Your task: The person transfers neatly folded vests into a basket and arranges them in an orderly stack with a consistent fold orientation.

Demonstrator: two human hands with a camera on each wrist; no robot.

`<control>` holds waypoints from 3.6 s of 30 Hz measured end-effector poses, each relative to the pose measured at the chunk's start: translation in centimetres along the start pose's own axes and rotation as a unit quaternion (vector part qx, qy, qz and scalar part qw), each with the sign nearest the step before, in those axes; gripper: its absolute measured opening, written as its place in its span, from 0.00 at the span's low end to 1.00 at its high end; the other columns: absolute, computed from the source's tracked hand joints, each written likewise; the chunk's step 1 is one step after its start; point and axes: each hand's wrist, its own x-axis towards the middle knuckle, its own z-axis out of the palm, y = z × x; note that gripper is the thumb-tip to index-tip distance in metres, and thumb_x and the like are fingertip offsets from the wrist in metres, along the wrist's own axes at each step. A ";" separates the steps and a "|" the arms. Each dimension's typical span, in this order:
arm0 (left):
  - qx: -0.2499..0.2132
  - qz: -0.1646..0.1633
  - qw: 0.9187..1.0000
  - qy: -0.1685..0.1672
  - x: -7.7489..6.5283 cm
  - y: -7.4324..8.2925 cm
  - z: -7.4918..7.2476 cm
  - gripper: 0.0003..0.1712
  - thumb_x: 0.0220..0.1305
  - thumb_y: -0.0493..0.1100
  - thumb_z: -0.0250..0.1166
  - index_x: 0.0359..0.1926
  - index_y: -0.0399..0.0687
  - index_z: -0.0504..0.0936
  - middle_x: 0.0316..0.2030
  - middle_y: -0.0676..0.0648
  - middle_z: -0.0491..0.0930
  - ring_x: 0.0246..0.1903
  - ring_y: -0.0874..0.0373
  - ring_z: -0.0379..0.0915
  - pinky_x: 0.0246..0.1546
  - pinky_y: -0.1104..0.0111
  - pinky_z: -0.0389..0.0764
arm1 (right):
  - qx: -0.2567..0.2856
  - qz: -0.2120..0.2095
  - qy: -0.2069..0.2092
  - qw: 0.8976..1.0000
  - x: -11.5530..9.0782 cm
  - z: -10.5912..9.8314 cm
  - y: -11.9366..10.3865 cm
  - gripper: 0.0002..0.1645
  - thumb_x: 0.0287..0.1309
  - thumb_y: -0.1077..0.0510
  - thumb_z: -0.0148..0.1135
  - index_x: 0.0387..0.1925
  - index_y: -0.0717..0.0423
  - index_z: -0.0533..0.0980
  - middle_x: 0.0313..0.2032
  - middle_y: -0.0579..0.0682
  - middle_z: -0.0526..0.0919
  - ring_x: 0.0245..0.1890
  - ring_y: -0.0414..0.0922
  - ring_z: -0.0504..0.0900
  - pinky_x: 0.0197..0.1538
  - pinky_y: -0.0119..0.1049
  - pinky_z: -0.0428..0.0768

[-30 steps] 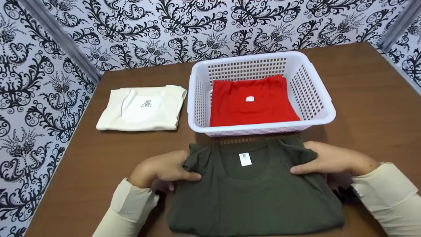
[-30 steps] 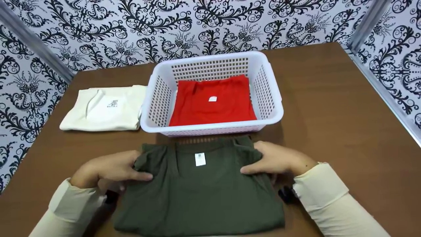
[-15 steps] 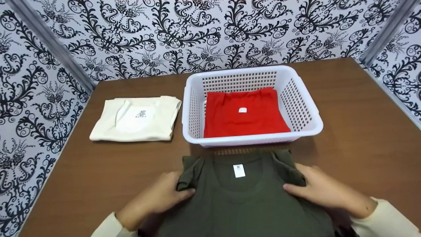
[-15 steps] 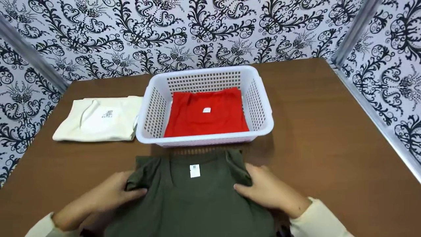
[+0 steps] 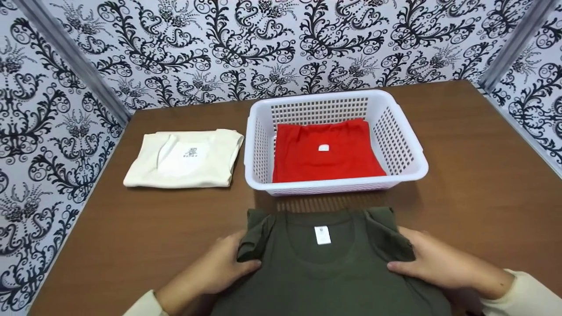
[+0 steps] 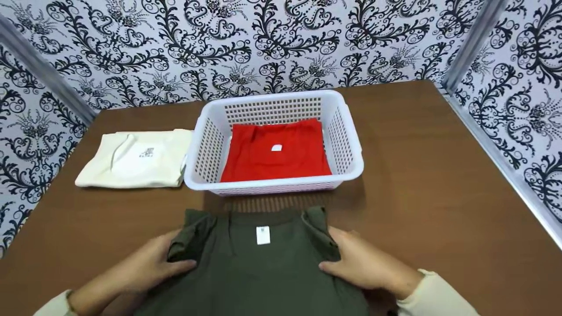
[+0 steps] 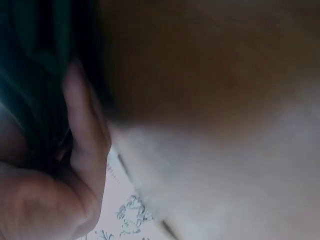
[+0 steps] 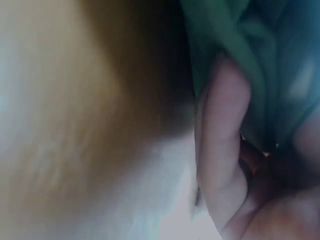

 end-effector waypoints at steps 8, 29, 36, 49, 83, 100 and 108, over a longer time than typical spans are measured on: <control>-0.026 0.069 0.997 -0.019 -2.4 2.5 -3.6 0.35 0.62 0.56 0.70 0.68 0.58 0.70 0.63 0.53 0.76 0.64 0.55 0.71 0.64 0.51 0.72 | 0.057 -0.016 0.003 0.998 -1.5 -3.5 -1.7 0.30 0.59 0.56 0.71 0.62 0.46 0.72 0.54 0.39 0.82 0.52 0.28 0.78 0.54 0.18 0.73; 0.024 0.108 0.988 0.109 5.3 8.4 -11.6 0.31 0.61 0.41 0.70 0.65 0.43 0.72 0.56 0.42 0.80 0.56 0.48 0.78 0.61 0.52 0.77 | -0.056 0.072 0.023 0.996 9.0 -15.8 -4.1 0.36 0.56 0.48 0.73 0.63 0.57 0.72 0.51 0.55 0.85 0.49 0.48 0.84 0.55 0.40 0.80; 0.048 0.076 0.988 0.122 10.6 10.0 -13.5 0.30 0.62 0.40 0.69 0.64 0.42 0.72 0.52 0.39 0.80 0.51 0.46 0.80 0.54 0.54 0.81 | -0.049 0.105 0.017 0.993 12.5 -17.5 -3.1 0.38 0.58 0.51 0.71 0.65 0.62 0.69 0.54 0.62 0.81 0.54 0.57 0.80 0.62 0.59 0.74; 0.133 0.027 0.982 0.130 16.7 10.8 -13.7 0.20 0.64 0.38 0.64 0.56 0.39 0.74 0.53 0.36 0.80 0.54 0.43 0.77 0.61 0.53 0.76 | -0.104 0.149 -0.041 0.982 18.2 -18.4 -1.2 0.40 0.61 0.56 0.67 0.68 0.69 0.62 0.61 0.71 0.74 0.60 0.66 0.74 0.66 0.64 0.68; 0.301 -0.031 0.949 0.088 20.2 9.8 -11.8 0.15 0.62 0.46 0.68 0.47 0.46 0.78 0.50 0.42 0.83 0.49 0.41 0.80 0.50 0.47 0.80 | -0.233 0.158 -0.097 0.955 20.3 -16.0 1.2 0.11 0.47 0.63 0.69 0.32 0.61 0.76 0.31 0.56 0.81 0.31 0.51 0.79 0.34 0.43 0.79; 0.476 0.042 0.858 0.189 20.3 8.3 -8.5 0.39 0.67 0.39 0.59 0.76 0.48 0.57 0.46 0.36 0.84 0.46 0.41 0.81 0.46 0.49 0.81 | -0.384 0.155 0.013 0.910 19.5 -13.8 1.8 0.22 0.45 0.55 0.72 0.32 0.68 0.72 0.31 0.72 0.83 0.27 0.67 0.82 0.25 0.62 0.78; 0.505 0.128 0.833 0.186 20.5 7.5 -8.3 0.37 0.64 0.33 0.59 0.73 0.58 0.64 0.65 0.38 0.69 0.67 0.42 0.63 0.62 0.46 0.67 | -0.367 0.179 0.083 0.909 19.0 -13.8 3.0 0.32 0.63 0.50 0.64 0.52 0.73 0.64 0.36 0.76 0.81 0.32 0.71 0.83 0.27 0.63 0.78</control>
